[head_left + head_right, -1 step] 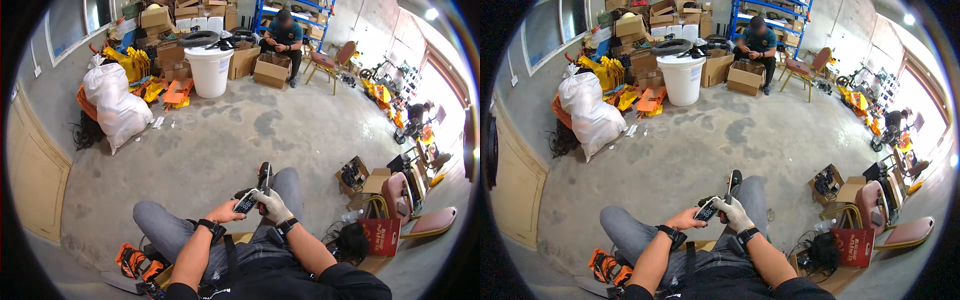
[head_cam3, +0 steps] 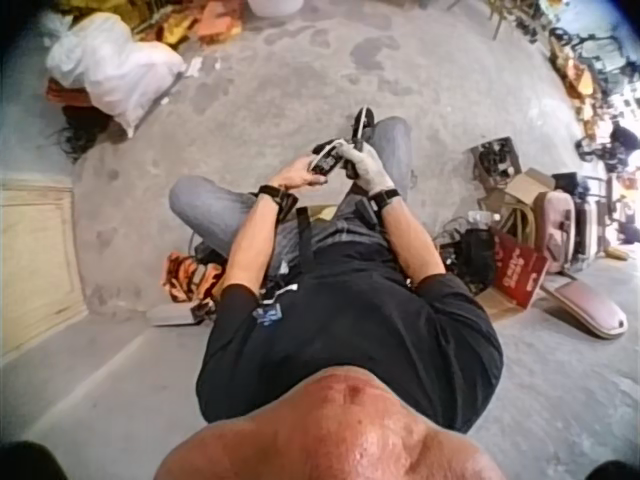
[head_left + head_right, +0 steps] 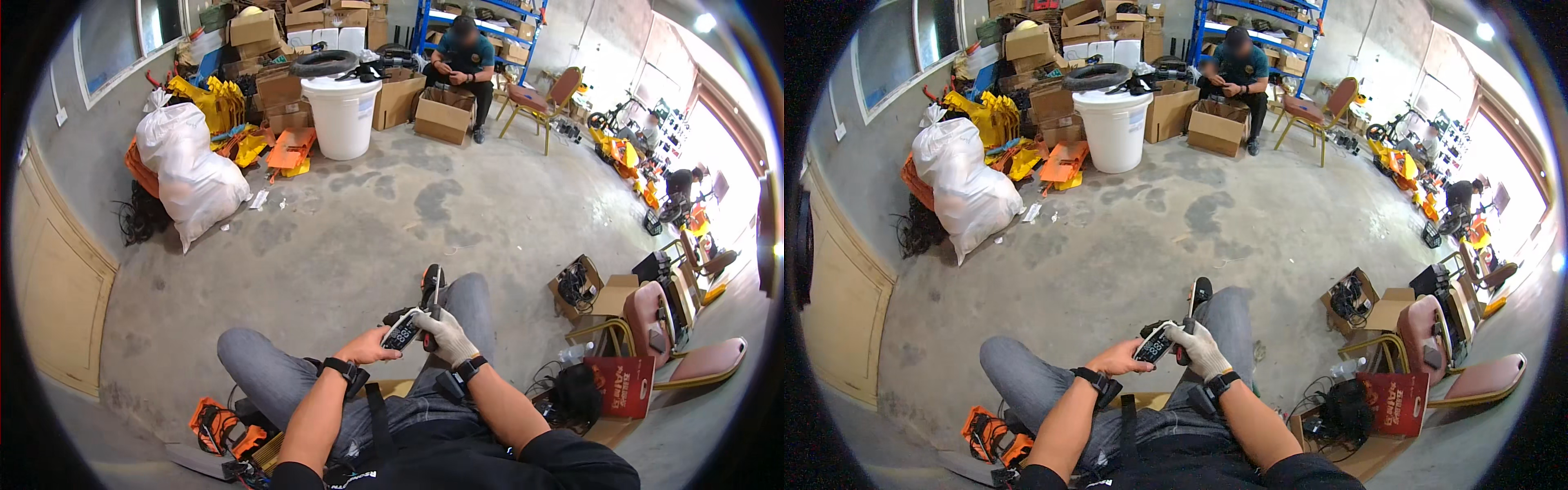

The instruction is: Using a screwdriver and various small tools to disassemble or repair a mechanical component while seated in a workshop.

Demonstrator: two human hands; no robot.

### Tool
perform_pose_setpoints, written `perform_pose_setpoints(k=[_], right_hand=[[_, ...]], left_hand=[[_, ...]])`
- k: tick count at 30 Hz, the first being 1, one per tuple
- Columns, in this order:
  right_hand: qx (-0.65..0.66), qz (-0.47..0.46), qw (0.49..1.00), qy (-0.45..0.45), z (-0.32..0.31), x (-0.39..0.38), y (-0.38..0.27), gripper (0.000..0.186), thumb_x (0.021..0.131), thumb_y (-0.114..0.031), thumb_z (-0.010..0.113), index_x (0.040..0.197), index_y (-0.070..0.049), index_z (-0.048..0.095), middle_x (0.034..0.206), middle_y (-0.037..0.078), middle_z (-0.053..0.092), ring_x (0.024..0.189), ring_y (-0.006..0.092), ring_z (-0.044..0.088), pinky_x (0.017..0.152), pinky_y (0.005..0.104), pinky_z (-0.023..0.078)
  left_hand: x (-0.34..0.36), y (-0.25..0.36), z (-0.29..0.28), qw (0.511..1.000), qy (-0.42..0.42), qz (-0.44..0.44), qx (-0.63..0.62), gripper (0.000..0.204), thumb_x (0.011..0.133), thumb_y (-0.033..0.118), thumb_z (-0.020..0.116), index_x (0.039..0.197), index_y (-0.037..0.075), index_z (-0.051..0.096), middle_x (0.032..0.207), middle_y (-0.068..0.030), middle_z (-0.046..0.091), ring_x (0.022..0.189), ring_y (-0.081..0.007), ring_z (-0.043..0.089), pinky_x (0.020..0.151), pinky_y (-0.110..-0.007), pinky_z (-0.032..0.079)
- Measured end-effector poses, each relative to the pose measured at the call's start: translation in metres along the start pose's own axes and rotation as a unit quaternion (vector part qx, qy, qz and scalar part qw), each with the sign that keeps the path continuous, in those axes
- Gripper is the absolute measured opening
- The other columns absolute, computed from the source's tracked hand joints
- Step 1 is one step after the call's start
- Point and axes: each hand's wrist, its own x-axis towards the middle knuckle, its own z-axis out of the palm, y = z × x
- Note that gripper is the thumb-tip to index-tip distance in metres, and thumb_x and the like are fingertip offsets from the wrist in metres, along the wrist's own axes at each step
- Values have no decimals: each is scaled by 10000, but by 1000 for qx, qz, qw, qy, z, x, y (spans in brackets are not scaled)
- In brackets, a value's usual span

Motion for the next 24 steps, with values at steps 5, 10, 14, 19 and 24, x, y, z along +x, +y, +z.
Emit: perform_pose_setpoints(k=[5, 10, 14, 19, 24], right_hand=[[-143, 1, 989, -24, 12, -14, -17, 266, 867, -260, 730, 809, -40, 592, 656, 12, 568, 487, 82, 486, 438, 252, 378], [-164, 14, 986, -28, 20, -21, -26, 273, 853, -264, 741, 828, -30, 601, 636, 8, 552, 477, 75, 471, 434, 247, 367], [-136, 11, 989, -55, 13, -14, -19, 267, 851, -258, 738, 819, -30, 602, 628, 7, 548, 473, 77, 471, 432, 248, 365], [-141, 12, 988, -58, 4, -8, -6, 218, 878, -215, 722, 919, -6, 676, 732, 13, 623, 598, 70, 543, 524, 228, 419], [-87, 22, 995, -34, 12, -14, -17, 263, 853, -278, 746, 812, -46, 630, 603, -2, 530, 465, 78, 453, 426, 250, 349]], left_hand=[[-4, 27, 15, 993, 88, -54, 59, 654, 860, 447, 755, 1291, 3, 544, 1110, -123, 669, 982, -193, 631, 867, -339, 494], [6, 8, 21, 988, 127, -44, 76, 637, 875, 489, 723, 1250, -10, 599, 1069, -124, 695, 949, -197, 652, 845, -340, 509], [6, 8, 21, 993, 101, -28, 55, 501, 895, 417, 725, 1161, -2, 653, 980, -77, 708, 860, -151, 640, 780, -324, 513], [8, 0, 20, 995, 94, -11, 37, 424, 900, 338, 738, 1149, 4, 654, 965, -43, 701, 849, -127, 620, 778, -315, 505], [6, 4, 15, 998, 61, -5, -21, 403, 885, 265, 760, 1174, 14, 633, 994, -24, 680, 893, -115, 598, 821, -300, 486]])
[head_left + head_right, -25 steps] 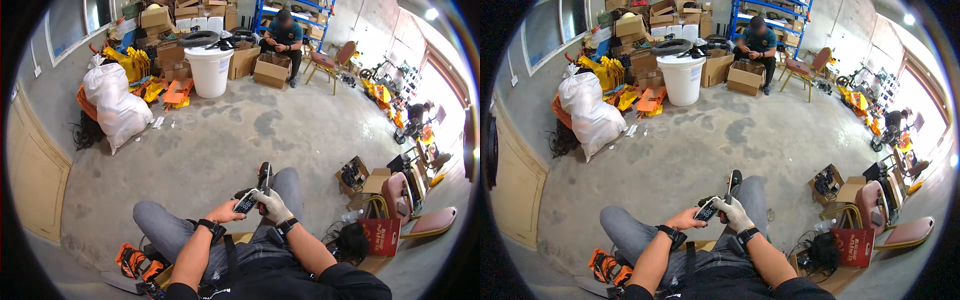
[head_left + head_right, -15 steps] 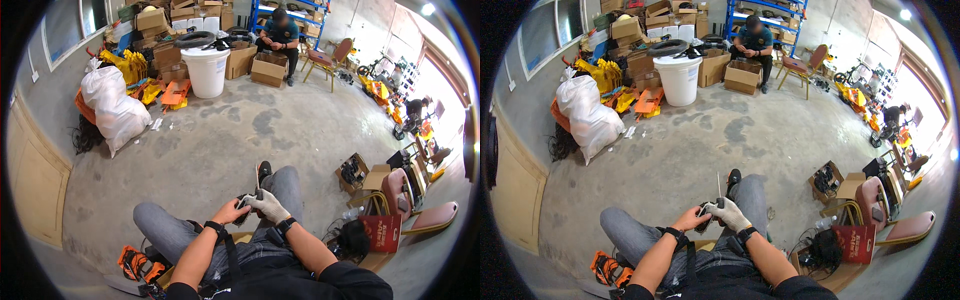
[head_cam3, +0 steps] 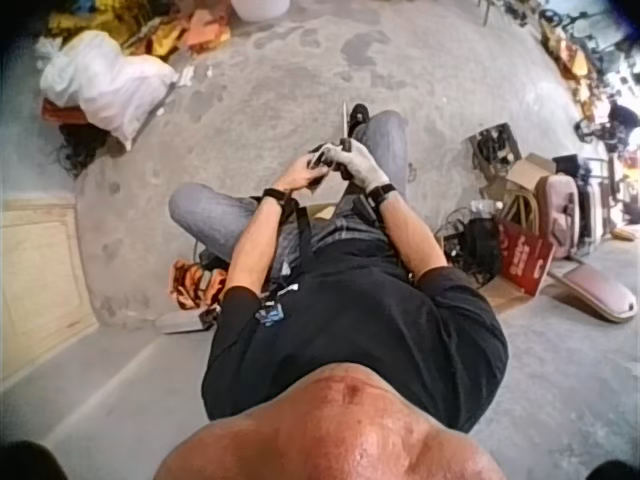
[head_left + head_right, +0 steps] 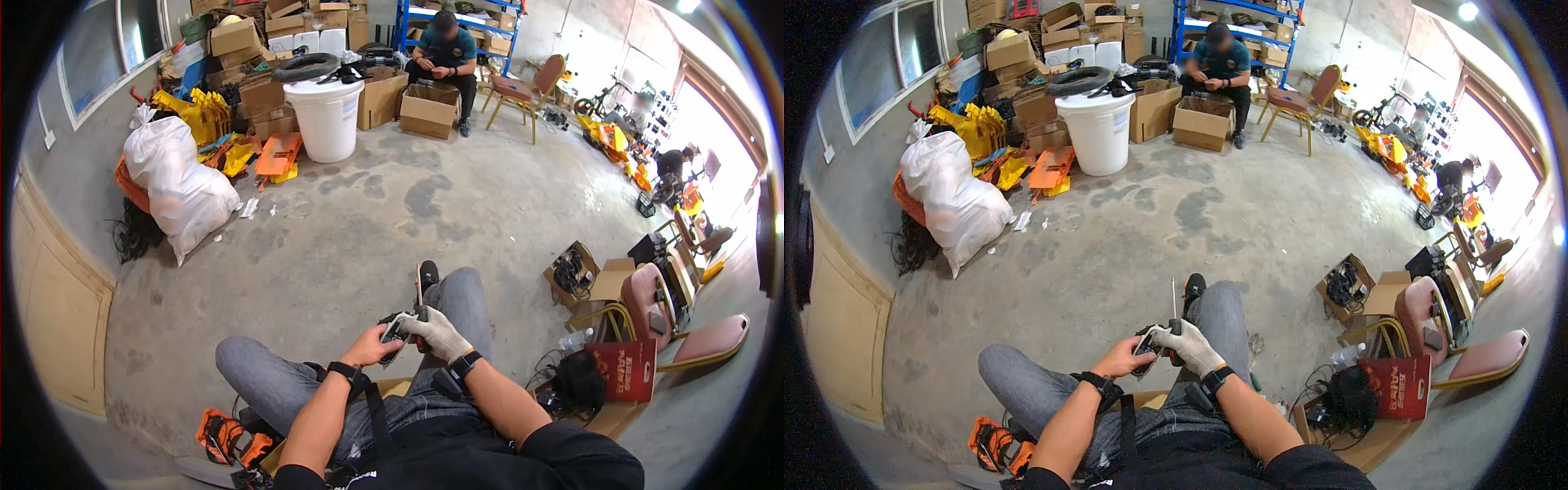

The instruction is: Using a screwdriver and various small tools to disassemble or repair a mechanical component while seated in a workshop.

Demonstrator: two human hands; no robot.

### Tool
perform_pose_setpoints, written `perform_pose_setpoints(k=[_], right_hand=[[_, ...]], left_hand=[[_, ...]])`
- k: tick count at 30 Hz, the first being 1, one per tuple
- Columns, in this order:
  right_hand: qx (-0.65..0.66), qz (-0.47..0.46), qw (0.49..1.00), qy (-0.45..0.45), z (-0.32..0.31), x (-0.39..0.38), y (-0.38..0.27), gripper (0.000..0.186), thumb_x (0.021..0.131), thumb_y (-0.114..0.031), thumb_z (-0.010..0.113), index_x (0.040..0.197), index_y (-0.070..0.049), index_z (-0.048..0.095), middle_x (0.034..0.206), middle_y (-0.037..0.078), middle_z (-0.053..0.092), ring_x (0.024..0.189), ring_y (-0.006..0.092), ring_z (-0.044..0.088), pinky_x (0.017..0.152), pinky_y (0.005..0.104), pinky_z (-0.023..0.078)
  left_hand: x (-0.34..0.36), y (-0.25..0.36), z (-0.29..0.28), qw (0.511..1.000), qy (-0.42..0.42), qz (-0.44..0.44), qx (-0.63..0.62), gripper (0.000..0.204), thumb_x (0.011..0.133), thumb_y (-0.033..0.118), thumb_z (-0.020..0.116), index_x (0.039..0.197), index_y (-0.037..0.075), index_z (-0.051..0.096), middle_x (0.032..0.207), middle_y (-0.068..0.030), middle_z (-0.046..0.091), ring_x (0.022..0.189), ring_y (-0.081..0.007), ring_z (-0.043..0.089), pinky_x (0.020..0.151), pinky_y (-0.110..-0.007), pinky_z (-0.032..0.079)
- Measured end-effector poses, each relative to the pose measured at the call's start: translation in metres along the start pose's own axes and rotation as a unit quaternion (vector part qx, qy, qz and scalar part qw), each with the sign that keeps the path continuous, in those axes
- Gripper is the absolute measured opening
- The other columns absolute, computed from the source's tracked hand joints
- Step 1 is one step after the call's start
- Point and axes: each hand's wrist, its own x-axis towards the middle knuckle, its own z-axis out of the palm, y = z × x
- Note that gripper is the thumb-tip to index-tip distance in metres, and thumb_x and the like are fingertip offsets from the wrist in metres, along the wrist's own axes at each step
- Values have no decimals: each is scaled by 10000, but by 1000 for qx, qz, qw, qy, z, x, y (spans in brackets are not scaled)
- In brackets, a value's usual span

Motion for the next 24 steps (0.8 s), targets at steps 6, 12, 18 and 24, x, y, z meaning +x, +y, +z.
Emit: perform_pose_setpoints(k=[6, 12, 18, 24], right_hand=[[17, -29, 999, 0, -3, 7, 9, 262, 874, -277, 733, 812, -42, 636, 600, -6, 534, 455, 65, 444, 412, 244, 337], [31, -11, 999, 26, -6, 3, 6, 263, 876, -274, 738, 836, -43, 619, 608, -5, 533, 440, 69, 443, 400, 244, 340], [37, -2, 999, 24, 1, -3, -4, 259, 879, -283, 729, 868, -41, 635, 619, -3, 545, 434, 74, 446, 396, 241, 354], [41, -22, 999, 28, -2, 0, 1, 232, 869, -262, 718, 895, -43, 648, 659, -6, 566, 471, 62, 461, 422, 233, 365]], left_hand=[[-2, 5, -2, 1000, -5, 18, 2, 407, 864, 216, 760, 1173, -11, 623, 999, -52, 681, 900, -148, 604, 835, -323, 492], [-1, 6, 0, 999, -22, 24, -5, 465, 842, 217, 767, 1213, -6, 596, 1057, -54, 660, 961, -149, 589, 871, -320, 477], [-6, 5, -7, 998, -44, 16, -36, 451, 840, 181, 762, 1218, 6, 587, 1037, -35, 642, 947, -135, 581, 864, -301, 475], [-12, 27, 0, 997, -13, -22, -79, 384, 909, 222, 732, 1201, 6, 606, 1034, -32, 654, 955, -135, 597, 877, -307, 481]])
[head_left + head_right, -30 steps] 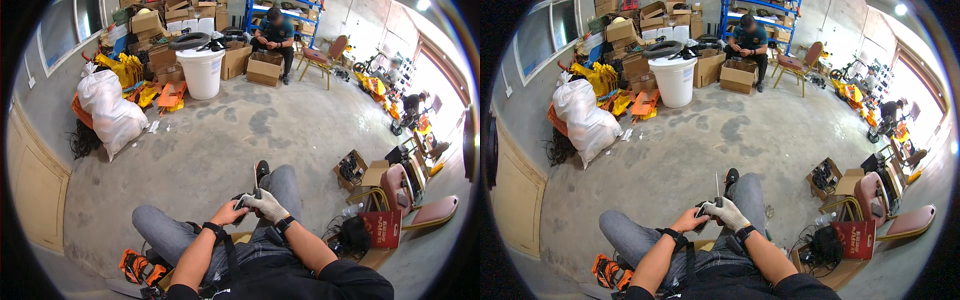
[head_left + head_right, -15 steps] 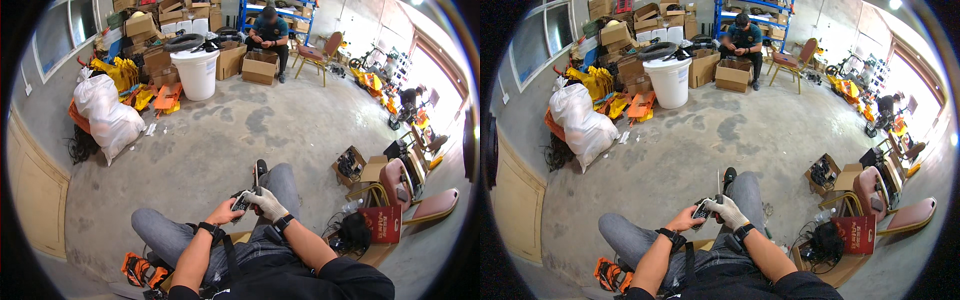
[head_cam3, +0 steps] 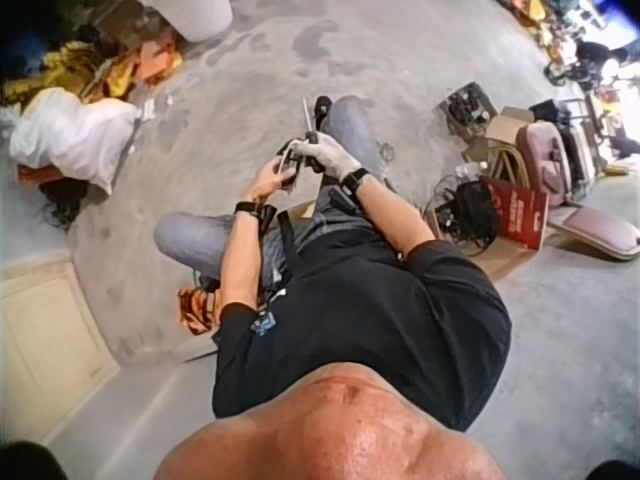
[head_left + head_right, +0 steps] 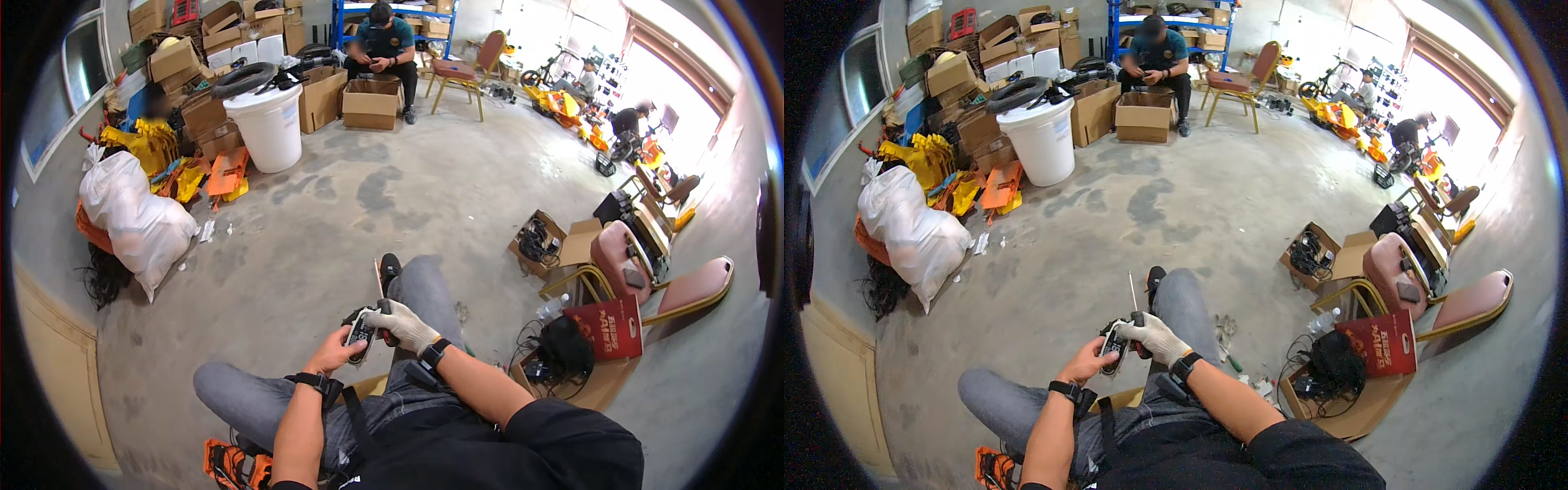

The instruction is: Using a screwdriver and various small tools to disassemble or repair a mechanical component while seated in a workshop.

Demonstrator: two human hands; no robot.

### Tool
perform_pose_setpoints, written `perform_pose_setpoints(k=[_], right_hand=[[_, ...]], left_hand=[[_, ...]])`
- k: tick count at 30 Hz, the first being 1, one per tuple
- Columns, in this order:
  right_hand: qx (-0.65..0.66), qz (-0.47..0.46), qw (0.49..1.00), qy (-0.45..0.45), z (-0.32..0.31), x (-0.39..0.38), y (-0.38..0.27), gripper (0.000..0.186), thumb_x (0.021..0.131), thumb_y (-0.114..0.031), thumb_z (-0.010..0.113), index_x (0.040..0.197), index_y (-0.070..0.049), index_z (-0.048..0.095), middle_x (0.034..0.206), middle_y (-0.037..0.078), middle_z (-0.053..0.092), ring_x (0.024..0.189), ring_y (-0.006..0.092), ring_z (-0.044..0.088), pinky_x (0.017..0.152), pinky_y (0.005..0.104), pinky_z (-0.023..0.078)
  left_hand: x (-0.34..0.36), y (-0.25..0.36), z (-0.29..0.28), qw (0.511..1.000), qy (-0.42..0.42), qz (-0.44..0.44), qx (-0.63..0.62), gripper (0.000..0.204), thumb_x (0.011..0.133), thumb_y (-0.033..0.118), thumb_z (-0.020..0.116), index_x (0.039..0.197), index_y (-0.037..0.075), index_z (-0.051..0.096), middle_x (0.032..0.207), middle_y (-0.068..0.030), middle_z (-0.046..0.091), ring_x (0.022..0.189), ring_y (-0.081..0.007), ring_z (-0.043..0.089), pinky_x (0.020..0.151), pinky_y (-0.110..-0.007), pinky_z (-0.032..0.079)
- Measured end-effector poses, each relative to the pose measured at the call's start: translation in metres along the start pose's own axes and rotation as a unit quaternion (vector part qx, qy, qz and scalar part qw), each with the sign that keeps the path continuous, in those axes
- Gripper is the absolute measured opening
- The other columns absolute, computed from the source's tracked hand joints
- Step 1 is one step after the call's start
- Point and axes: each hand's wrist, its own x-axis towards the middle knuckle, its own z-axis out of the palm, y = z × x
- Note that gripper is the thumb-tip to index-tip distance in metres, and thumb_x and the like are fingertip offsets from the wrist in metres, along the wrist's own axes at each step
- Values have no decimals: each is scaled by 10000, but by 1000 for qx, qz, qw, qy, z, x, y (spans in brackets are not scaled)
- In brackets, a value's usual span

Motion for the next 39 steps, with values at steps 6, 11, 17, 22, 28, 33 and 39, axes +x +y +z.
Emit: perform_pose_setpoints(k=[6, 11, 17, 22, 28, 33, 39], right_hand=[[-31, 17, 999, -35, -5, 8, 13, 271, 850, -283, 730, 876, -45, 601, 683, 9, 568, 478, 66, 472, 430, 231, 360], [-53, 46, 997, -38, -6, 4, 4, 212, 861, -229, 727, 906, -37, 650, 758, -3, 606, 633, 67, 544, 561, 242, 442], [-63, 38, 996, -53, -2, -2, -6, 257, 844, -264, 733, 908, -46, 613, 693, 5, 567, 483, 64, 463, 435, 230, 355], [-73, 39, 995, -49, 0, -3, -1, 228, 867, -260, 706, 898, -37, 666, 672, -24, 559, 523, 54, 470, 478, 231, 369], [-39, 35, 997, -58, 7, -8, -6, 232, 877, -250, 725, 992, -53, 682, 736, -24, 596, 549, 44, 499, 479, 222, 389], [2, -23, 999, 23, -13, 6, -1, 198, 896, -261, 711, 960, -91, 632, 741, -15, 599, 535, 60, 496, 452, 226, 367], [82, 3, 997, -9, -8, 10, -6, 212, 893, -165, 683, 1038, -18, 637, 911, 30, 659, 765, 123, 610, 700, 265, 497]], left_hand=[[10, -14, -5, 996, 93, -8, -7, 266, 975, 255, 657, 1101, 21, 651, 960, -17, 659, 881, -107, 585, 813, -270, 471], [14, -21, -6, 995, 93, 17, -10, 238, 971, 250, 661, 1030, 20, 672, 892, 9, 655, 818, -83, 560, 732, -256, 451], [15, -18, -3, 996, 90, 14, 18, 228, 983, 246, 638, 1009, 21, 669, 869, 21, 635, 785, -81, 536, 715, -257, 442], [13, -24, -6, 997, 75, 7, 26, 210, 965, 211, 661, 1033, 12, 665, 892, -3, 662, 811, -81, 569, 735, -259, 460], [4, -36, -12, 995, 87, 36, 21, 279, 944, 162, 677, 1159, -7, 621, 1017, -44, 660, 929, -123, 605, 849, -293, 500], [23, -21, -15, 997, 22, 56, 41, 295, 941, 136, 666, 1196, 2, 602, 1064, -46, 653, 947, -125, 599, 842, -298, 494], [5, -6, -24, 998, 47, -14, 35, 291, 926, 100, 678, 1188, 4, 596, 1036, -71, 648, 894, -144, 602, 750, -288, 505]])
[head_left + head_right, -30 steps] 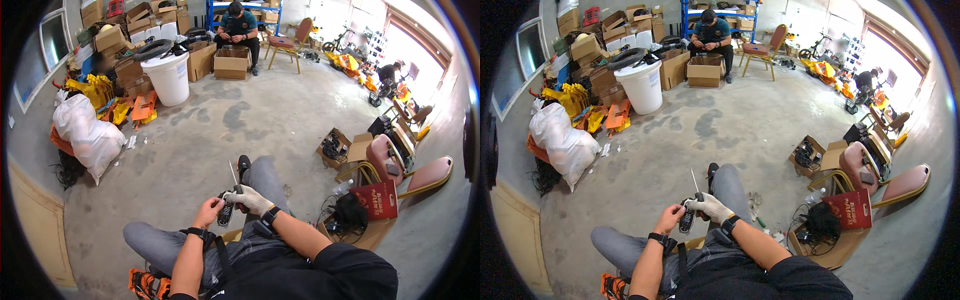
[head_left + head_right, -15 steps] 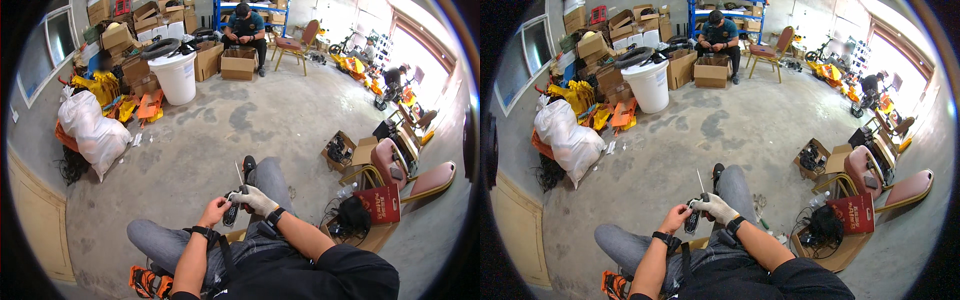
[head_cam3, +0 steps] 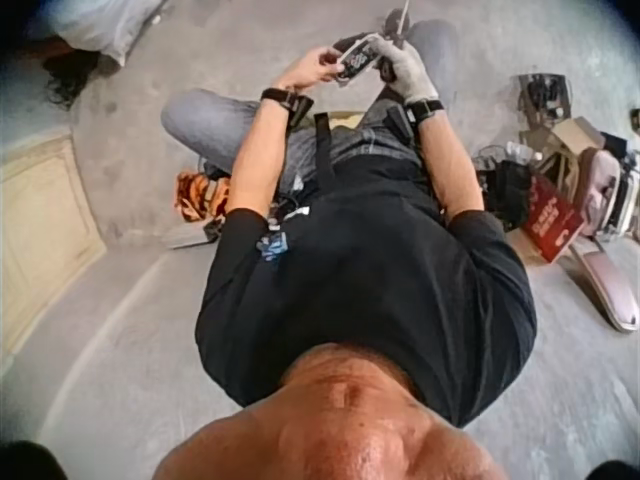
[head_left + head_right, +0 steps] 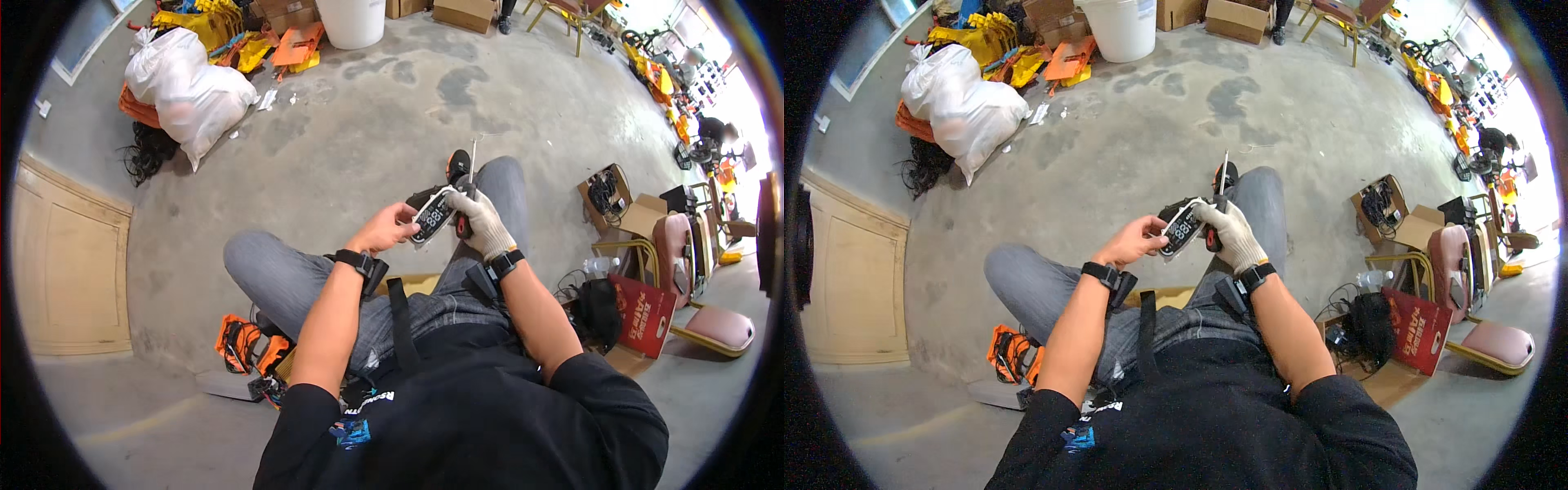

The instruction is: Using a screwdriver and various small tools to disassemble or repair a mechanical component while seated in a workshop.

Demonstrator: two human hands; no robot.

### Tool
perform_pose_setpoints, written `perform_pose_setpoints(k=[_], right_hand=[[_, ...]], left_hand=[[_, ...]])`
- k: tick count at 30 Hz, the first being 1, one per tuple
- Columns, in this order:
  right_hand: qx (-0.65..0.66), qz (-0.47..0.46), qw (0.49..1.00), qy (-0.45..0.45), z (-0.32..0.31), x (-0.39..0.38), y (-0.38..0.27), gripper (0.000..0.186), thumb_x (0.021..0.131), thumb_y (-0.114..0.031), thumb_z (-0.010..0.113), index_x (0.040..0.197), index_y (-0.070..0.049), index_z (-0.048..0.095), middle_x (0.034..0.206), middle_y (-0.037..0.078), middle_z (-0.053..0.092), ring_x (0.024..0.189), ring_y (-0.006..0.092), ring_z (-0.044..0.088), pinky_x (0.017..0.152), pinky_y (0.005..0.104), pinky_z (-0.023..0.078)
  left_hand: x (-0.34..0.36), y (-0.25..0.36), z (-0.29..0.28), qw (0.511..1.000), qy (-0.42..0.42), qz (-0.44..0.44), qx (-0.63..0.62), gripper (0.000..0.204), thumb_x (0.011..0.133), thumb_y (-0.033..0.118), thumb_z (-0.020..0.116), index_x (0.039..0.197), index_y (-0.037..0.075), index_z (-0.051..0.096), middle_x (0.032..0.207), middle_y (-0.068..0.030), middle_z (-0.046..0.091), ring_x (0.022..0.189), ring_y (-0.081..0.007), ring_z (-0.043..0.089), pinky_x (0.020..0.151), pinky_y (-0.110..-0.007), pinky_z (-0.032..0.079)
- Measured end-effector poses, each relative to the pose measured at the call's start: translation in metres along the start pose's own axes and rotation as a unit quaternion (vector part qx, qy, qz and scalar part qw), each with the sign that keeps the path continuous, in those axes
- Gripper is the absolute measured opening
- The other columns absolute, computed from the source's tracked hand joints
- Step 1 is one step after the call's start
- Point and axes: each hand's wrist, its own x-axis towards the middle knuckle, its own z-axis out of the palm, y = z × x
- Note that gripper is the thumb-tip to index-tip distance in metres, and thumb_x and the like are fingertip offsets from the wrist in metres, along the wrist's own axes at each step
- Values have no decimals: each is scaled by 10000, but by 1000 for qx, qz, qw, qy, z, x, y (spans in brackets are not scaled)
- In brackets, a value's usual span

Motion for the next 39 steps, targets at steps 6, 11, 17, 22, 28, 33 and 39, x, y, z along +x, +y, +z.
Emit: perform_pose_setpoints(k=[6, 11, 17, 22, 28, 33, 39], right_hand=[[5, -3, 1000, 24, 3, -5, 2, 219, 885, -175, 690, 1030, -20, 636, 890, 22, 645, 758, 116, 584, 685, 267, 476], [7, -2, 999, 34, -7, -1, 8, 212, 882, -168, 687, 1028, -24, 636, 889, 23, 649, 769, 115, 597, 683, 271, 486], [-6, 1, 1000, 8, 7, -7, -4, 210, 881, -174, 689, 1018, -25, 632, 863, 17, 642, 752, 113, 596, 675, 264, 482], [-74, 5, 997, -26, -1, 0, 6, 209, 871, -202, 702, 960, -36, 611, 837, 17, 627, 697, 102, 569, 637, 263, 467], [-95, 11, 995, -9, -2, -1, 8, 229, 866, -215, 709, 965, -35, 606, 822, 15, 619, 678, 93, 550, 620, 258, 452], [-50, 1, 999, -6, 5, -4, 5, 199, 873, -199, 689, 970, -41, 618, 818, 7, 628, 692, 93, 564, 624, 255, 454], [-27, -2, 1000, 1, 1, -2, 6, 168, 878, -175, 674, 968, -39, 635, 825, 7, 641, 714, 96, 579, 640, 259, 462]], left_hand=[[-2, -7, -9, 998, -40, -36, 24, 268, 909, 69, 684, 1160, 17, 604, 993, -57, 665, 835, -128, 606, 711, -283, 507], [-2, -6, -13, 996, -73, -42, -5, 274, 907, 100, 695, 1155, 23, 608, 970, -51, 671, 813, -128, 623, 711, -293, 518], [-7, 11, -6, 999, 28, -19, -35, 295, 946, 225, 676, 1154, 28, 609, 985, -53, 675, 901, -146, 638, 799, -308, 532], [-3, 16, 12, 999, 33, -25, 18, 317, 959, 310, 670, 1109, 33, 638, 971, -42, 673, 876, -129, 611, 760, -295, 500], [1, 6, 19, 997, 47, -11, 56, 289, 932, 275, 700, 969, -9, 660, 871, -48, 686, 779, -116, 603, 708, -301, 489], [1, 0, 12, 1000, -5, 19, -3, 175, 951, 159, 663, 1001, -7, 646, 902, -37, 682, 818, -115, 599, 746, -296, 486], [1, 0, 8, 997, -57, 46, -36, 158, 952, 101, 651, 1078, 9, 631, 955, -10, 637, 885, -105, 577, 803, -281, 478]])
